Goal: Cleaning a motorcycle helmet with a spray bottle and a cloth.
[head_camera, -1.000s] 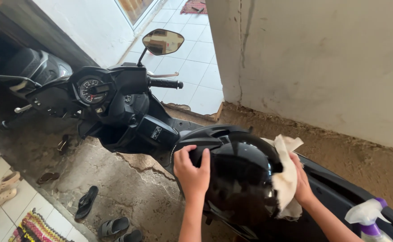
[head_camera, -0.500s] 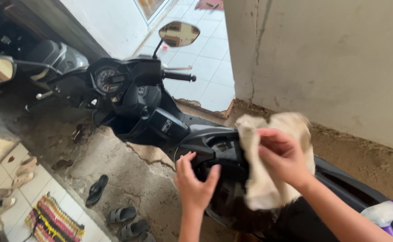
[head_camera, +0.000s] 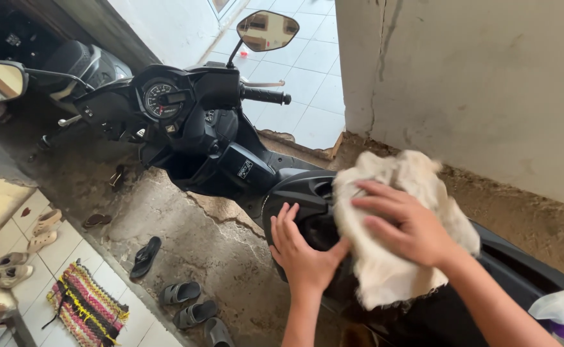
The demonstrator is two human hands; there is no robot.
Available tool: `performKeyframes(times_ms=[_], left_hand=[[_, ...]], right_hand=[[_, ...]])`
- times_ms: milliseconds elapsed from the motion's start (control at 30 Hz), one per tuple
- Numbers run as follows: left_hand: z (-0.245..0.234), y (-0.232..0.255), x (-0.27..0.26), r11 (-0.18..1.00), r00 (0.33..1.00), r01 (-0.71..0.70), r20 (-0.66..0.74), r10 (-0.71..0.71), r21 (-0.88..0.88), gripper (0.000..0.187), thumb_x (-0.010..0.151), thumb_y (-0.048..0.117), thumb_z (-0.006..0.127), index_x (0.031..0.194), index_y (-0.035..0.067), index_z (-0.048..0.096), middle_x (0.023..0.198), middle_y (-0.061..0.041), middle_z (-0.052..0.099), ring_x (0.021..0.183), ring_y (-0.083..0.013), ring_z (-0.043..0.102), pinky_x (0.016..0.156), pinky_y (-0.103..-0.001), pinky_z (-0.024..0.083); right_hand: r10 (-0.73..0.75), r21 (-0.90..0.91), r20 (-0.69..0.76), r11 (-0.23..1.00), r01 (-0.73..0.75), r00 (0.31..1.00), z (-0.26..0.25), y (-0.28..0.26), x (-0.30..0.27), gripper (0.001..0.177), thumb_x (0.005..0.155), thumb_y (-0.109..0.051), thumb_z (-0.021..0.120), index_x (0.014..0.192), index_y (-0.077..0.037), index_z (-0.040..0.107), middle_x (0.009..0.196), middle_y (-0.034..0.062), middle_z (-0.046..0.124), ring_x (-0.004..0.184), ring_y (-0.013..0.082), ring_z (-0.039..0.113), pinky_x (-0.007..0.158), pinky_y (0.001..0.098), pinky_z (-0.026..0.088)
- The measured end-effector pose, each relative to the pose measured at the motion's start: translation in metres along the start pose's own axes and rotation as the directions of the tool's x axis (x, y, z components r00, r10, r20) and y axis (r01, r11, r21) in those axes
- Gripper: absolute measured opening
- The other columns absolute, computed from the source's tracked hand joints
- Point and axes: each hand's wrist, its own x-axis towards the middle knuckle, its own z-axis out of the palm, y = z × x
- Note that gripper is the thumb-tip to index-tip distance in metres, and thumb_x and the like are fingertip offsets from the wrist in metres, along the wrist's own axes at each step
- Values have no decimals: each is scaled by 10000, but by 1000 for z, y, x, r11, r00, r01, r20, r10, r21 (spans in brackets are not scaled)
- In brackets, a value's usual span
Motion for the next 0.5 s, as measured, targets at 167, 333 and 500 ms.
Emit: performKeyframes(times_ms=[167,333,500], left_hand=[[4,1,0,999,998,36,42,-36,14,1107,615,764,808,1439,106,467,1567,-131,404,1514,-403,247,1118,-701,172],[10,15,13,996,991,81,107,-84,38,1120,622,813,740,1461,131,449,1593,-107,378,1539,-379,201,1119,-733,146],[23,35,26,994,979,88,177,-97,62,1164,631,851,698,1490,118,418,1615,-115,332,1553,-360,141,1119,-780,58]], right_hand=[[220,402,-104,901,-162,970,19,77,-40,471,973,-230,562,1431,-124,584,1625,113,443,1514,257,374,1195,413,286],[264,474,-307,876,-94,914,65,152,-91,493,1014,-249,556,1473,-68,542,1602,137,472,1484,270,416,1201,379,303],[343,97,-488,935,-341,802,113,200,-134,528,935,-209,674,1404,-1,553,1345,133,610,1228,295,580,1025,408,447]])
